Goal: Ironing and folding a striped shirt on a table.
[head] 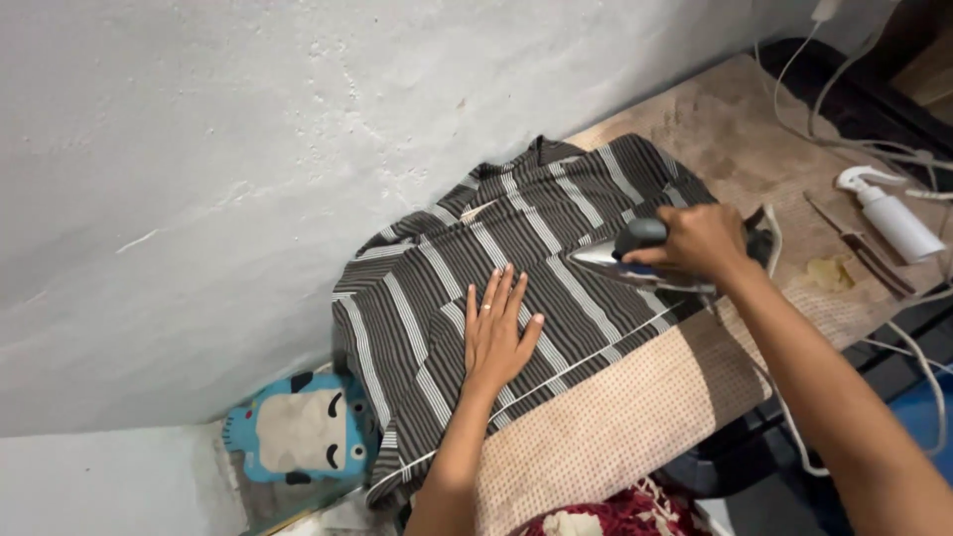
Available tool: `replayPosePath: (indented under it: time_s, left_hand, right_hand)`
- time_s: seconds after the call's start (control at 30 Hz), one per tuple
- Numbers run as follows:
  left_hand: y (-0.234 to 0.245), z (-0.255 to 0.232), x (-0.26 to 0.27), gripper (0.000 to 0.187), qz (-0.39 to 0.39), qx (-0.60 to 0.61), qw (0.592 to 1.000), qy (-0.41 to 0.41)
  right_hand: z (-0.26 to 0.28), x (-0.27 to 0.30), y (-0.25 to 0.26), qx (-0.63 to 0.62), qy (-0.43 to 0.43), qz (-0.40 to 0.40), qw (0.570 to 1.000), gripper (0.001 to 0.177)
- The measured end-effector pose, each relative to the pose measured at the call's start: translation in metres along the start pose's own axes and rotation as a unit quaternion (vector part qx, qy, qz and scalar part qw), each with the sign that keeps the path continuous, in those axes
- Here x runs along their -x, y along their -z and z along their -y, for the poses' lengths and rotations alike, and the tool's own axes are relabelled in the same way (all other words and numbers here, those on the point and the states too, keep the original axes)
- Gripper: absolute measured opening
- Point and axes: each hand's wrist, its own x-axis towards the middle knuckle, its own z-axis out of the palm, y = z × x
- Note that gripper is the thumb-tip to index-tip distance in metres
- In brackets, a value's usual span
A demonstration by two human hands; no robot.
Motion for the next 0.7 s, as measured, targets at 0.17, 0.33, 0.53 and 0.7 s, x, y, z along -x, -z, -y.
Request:
replayPosePath:
  time_s: [0.17, 0.33, 0.53, 0.7]
  left_hand:
    - [0.006, 0.001, 0.003, 0.072, -0.003, -0.06, 0.998, 0.038]
    - [0.027, 0.02, 0.016, 0.081, -0.068, -0.125, 0.987, 0.078]
    - [0.073, 0.051, 0.029, 0.081, -0.008, -0.069, 0.925, 0.374]
    - [0.068, 0.077, 0.04, 0.06, -0.078, 0.156, 0.943, 0.284]
  right_hand:
    - [-0.001, 0.004, 0.008, -0.047, 0.037, 0.061, 0.996, 0.081]
    - [0.031, 0.022, 0.015, -0.024, 0.1, 0.125, 0.987, 0.082]
    - [0.088, 0.028, 0.03, -0.049, 0.138, 0.12, 0.982, 0.077]
    - [0.128, 0.014, 0.028, -0.049, 0.184, 0.075, 0.979, 0.079]
